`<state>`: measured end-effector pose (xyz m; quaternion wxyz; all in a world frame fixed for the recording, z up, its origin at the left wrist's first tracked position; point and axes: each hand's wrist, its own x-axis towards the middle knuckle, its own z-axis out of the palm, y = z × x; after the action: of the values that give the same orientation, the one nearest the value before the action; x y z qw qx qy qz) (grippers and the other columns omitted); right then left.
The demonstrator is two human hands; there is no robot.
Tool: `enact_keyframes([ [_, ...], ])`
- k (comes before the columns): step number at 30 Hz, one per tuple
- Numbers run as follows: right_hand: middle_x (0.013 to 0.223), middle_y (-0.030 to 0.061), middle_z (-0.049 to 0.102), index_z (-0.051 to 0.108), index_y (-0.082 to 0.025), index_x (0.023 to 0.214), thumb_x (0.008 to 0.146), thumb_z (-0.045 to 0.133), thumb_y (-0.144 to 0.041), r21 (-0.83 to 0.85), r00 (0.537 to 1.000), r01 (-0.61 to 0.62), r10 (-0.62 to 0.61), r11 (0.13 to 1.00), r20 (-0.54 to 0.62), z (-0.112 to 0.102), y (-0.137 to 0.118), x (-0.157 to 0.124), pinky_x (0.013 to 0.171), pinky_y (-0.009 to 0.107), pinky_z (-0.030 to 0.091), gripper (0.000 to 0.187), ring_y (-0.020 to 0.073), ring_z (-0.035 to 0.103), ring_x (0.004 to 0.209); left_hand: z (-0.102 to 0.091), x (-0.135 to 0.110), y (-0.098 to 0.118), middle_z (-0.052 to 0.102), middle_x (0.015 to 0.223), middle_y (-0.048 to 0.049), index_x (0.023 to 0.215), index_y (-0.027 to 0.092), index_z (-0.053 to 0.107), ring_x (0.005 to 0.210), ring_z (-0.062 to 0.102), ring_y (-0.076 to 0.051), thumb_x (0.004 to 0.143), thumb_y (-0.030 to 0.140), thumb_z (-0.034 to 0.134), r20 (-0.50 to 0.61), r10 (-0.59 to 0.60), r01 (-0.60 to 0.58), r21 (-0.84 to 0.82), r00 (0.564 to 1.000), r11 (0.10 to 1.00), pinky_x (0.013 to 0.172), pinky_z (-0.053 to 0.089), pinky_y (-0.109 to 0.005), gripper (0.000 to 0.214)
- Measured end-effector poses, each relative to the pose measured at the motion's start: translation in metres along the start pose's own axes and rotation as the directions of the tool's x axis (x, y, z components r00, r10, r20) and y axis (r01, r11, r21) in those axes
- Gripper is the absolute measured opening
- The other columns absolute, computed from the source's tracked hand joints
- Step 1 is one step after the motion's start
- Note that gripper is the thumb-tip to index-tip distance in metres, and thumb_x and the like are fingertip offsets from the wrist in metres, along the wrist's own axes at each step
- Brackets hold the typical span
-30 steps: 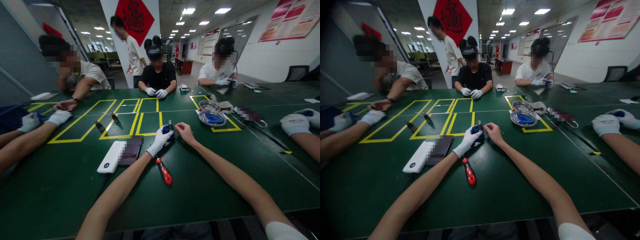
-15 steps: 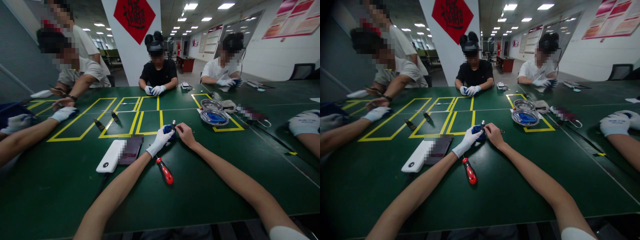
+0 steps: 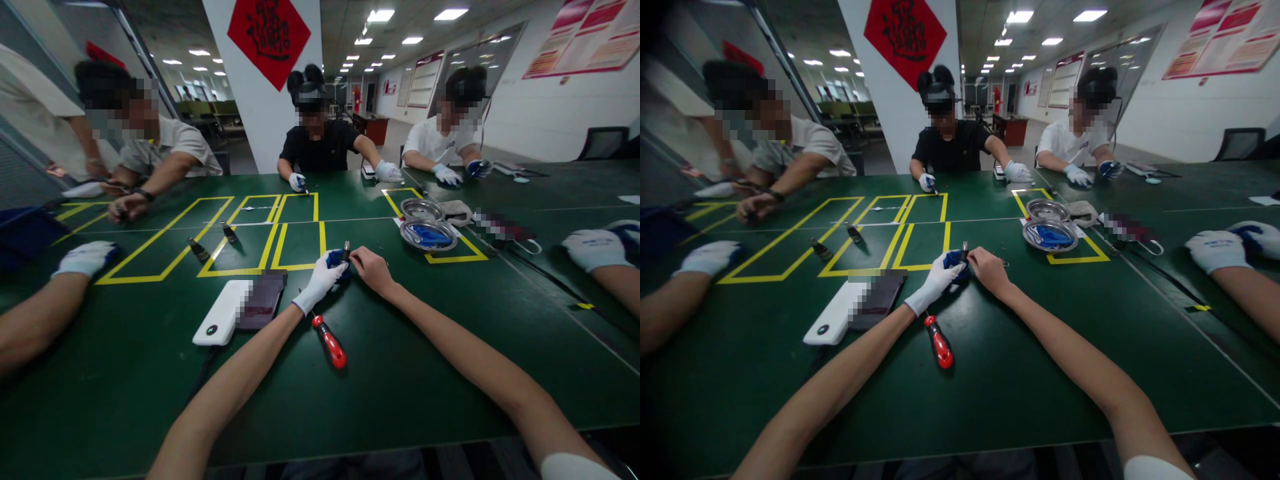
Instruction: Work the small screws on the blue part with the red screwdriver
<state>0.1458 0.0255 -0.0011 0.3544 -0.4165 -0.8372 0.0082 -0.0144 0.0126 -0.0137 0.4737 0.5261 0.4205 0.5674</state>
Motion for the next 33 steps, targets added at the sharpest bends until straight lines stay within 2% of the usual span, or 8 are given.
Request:
enact_keyframes([
  [3,0.090,0.0062,0.062,0.057,-0.018,0.094,0.094,0.045,-0.024,0.052,0.998,-0.057,0.058,0.997,-0.031,0.004,-0.001,-0.001,0.072,0.029,0.045,0.013,0.0175,0.059,0.077,0.000,-0.001,0.000,0.065,0.102,-0.0087,0.106,0.013,0.057,0.088,0.062,-0.017,0.065,0.022,0.073,0.000,0.009,-0.009,0.016,1.000,1.000,0.089,0.048,-0.035,0.044],
  [6,0.090,0.0059,0.062,0.057,-0.019,0.094,0.094,0.045,-0.023,0.118,0.997,-0.062,0.068,0.991,-0.048,0.006,-0.001,-0.001,0.074,0.029,0.047,0.013,0.0175,0.059,0.078,-0.001,-0.001,-0.002,0.065,0.102,-0.0077,0.107,0.015,0.055,0.087,0.062,-0.017,0.065,0.023,0.073,0.005,0.023,-0.023,0.023,1.000,0.999,0.087,0.049,-0.035,0.046],
  [14,0.095,0.0081,0.063,0.062,-0.018,0.097,0.093,0.045,-0.022,0.165,0.994,0.111,-0.108,0.980,-0.027,0.000,0.008,-0.001,0.082,0.032,0.047,0.017,0.0196,0.059,0.090,-0.003,0.001,-0.001,0.066,0.102,-0.0087,0.105,0.013,0.061,0.090,0.062,-0.018,0.067,0.025,0.073,0.034,0.035,-0.036,0.049,0.999,0.998,0.089,0.048,-0.035,0.042],
  [19,0.098,0.0068,0.062,0.066,-0.021,0.097,0.091,0.050,-0.026,0.315,0.998,0.028,-0.009,0.949,-0.061,0.000,0.009,-0.001,0.071,0.029,0.050,0.017,0.0177,0.060,0.086,-0.004,0.002,-0.003,0.066,0.104,-0.0094,0.105,0.012,0.061,0.091,0.062,-0.019,0.067,0.027,0.073,0.026,0.016,-0.017,0.015,1.000,1.000,0.090,0.048,-0.036,0.043],
  [24,0.099,0.0064,0.062,0.067,-0.022,0.098,0.090,0.052,-0.028,0.378,0.999,0.031,-0.018,0.925,-0.038,-0.001,0.010,0.000,0.070,0.029,0.051,0.018,0.0178,0.060,0.088,-0.004,0.004,-0.006,0.066,0.105,-0.0094,0.107,0.013,0.062,0.094,0.062,-0.020,0.068,0.027,0.072,0.037,0.026,-0.027,0.028,0.999,0.999,0.093,0.046,-0.037,0.042],
  [28,0.096,0.0062,0.061,0.064,-0.020,0.094,0.091,0.051,-0.027,0.350,1.000,0.030,-0.026,0.936,-0.016,-0.002,0.011,0.003,0.070,0.029,0.050,0.015,0.0174,0.059,0.085,-0.004,0.003,-0.005,0.066,0.107,-0.0106,0.108,0.013,0.063,0.096,0.062,-0.020,0.069,0.025,0.071,0.079,0.041,-0.045,0.049,0.996,0.998,0.095,0.045,-0.038,0.041],
  [33,0.098,0.0065,0.059,0.060,-0.020,0.098,0.094,0.046,-0.024,0.167,0.992,0.102,-0.113,0.981,0.060,-0.007,0.011,0.003,0.079,0.029,0.047,0.015,0.0171,0.058,0.088,-0.004,0.001,-0.003,0.066,0.107,-0.0114,0.108,0.012,0.063,0.097,0.062,-0.021,0.070,0.025,0.070,0.090,0.031,-0.038,0.075,0.995,0.996,0.095,0.045,-0.038,0.041],
])
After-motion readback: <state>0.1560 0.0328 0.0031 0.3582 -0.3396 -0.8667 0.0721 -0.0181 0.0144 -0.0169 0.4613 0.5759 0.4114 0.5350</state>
